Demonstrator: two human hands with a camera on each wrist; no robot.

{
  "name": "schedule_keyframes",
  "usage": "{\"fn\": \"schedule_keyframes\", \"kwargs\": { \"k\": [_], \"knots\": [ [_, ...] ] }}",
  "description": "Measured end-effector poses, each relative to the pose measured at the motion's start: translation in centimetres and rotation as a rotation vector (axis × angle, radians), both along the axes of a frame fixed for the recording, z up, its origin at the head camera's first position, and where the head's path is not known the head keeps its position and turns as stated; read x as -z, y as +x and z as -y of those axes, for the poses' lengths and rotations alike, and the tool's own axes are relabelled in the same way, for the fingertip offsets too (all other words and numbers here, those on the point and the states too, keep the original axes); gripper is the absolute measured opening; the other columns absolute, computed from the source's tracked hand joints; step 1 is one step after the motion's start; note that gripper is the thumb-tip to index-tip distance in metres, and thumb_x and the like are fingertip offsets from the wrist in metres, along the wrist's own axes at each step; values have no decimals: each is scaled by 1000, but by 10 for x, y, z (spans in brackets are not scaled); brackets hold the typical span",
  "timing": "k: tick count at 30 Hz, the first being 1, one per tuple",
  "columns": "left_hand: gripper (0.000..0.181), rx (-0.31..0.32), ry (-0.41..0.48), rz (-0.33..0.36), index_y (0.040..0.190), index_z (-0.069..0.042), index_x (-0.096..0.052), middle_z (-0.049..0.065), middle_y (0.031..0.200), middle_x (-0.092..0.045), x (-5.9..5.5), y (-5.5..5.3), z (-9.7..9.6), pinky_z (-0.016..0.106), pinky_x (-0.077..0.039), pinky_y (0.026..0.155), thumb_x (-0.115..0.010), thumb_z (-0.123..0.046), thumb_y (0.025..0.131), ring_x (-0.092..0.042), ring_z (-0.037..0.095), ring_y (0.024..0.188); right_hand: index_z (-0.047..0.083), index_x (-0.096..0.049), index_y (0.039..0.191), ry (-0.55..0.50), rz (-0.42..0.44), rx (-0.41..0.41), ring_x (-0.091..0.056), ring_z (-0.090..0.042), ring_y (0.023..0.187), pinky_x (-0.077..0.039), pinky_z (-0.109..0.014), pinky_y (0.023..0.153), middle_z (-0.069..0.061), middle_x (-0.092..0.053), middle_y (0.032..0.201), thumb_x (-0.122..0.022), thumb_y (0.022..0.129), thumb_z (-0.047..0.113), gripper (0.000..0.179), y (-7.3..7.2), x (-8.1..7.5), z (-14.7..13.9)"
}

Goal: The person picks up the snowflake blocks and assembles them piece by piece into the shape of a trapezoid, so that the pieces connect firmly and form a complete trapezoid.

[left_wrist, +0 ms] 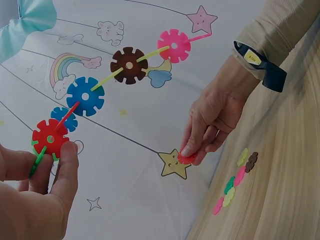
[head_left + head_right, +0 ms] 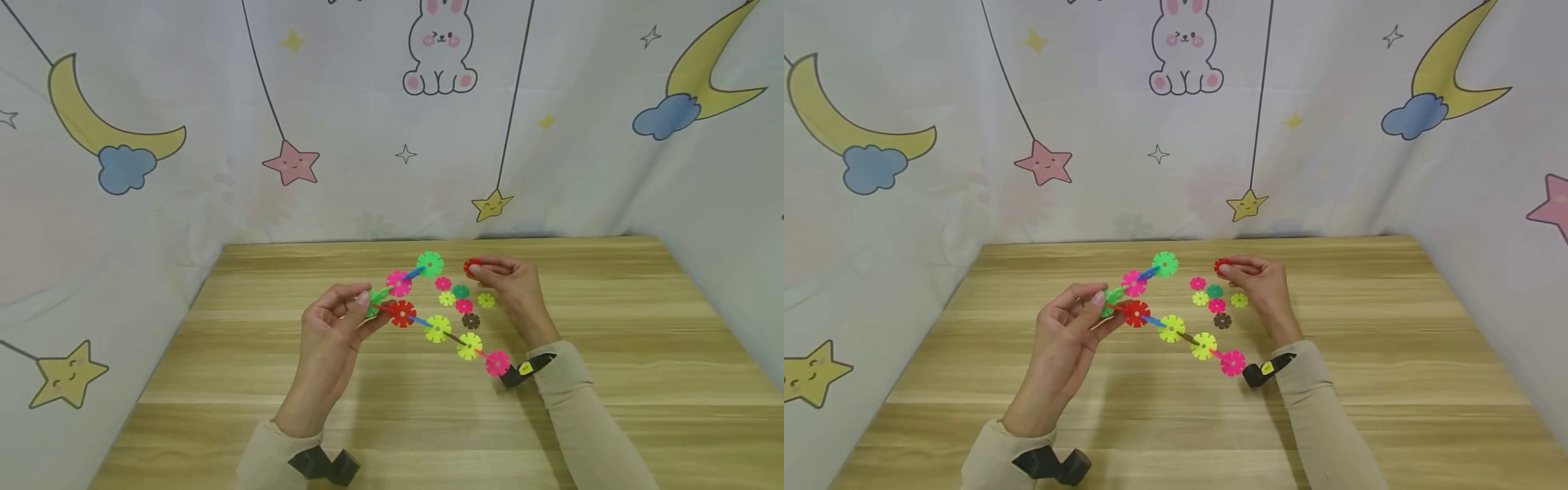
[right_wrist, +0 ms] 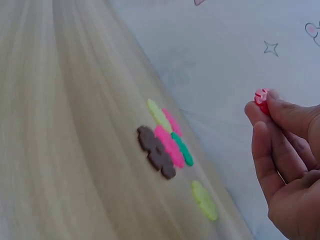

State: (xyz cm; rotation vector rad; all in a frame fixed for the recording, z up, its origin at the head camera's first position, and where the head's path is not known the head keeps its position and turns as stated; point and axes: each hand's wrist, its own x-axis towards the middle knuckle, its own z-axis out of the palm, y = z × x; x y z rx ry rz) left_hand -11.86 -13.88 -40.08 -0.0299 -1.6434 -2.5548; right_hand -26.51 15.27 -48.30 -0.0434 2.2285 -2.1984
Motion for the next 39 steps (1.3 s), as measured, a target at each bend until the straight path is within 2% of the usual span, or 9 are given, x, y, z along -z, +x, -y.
{"fn": "schedule_keyframes", "kwargs": {
  "k": [5,10,14,22,39],
  "knots": [
    [25,-1,-3,-2,102,-18,-77,-3,88,-71,0,0,0,40,-68,95,-61,1,106,-77,12,89,-3,-76,127,3,-71,1,-81,-7,87,-66,-23,82,14,-83,92,-87,92,29,49,5,-15,6],
    [25,-4,-4,-3,102,-18,-77,-3,87,-71,-1,0,0,40,-67,96,-61,1,107,-76,11,89,-9,-73,129,-23,-125,-24,-82,-7,85,-67,-24,82,14,-83,93,-83,96,21,45,11,-30,13],
    [25,-3,-3,-1,102,-18,-76,-3,87,-71,-1,0,0,41,-67,96,-61,1,107,-76,12,89,-6,-77,124,-71,-144,-59,-81,-8,82,-67,-25,83,11,-84,94,-82,96,15,35,17,-41,17],
    [21,-10,1,-7,105,-15,-75,-3,87,-71,1,0,1,40,-67,96,-62,1,106,-76,11,89,-1,-82,112,-85,-286,-129,-78,-13,75,-68,-27,82,7,-84,92,-82,95,9,19,33,-61,23],
    [20,-19,43,-15,103,-14,-74,-3,85,-72,0,0,0,42,-67,95,-62,2,106,-74,10,86,-4,-82,107,-95,-424,-176,-80,-13,76,-68,-27,82,5,-84,93,-78,94,-3,13,52,-82,32]
  ]
}}
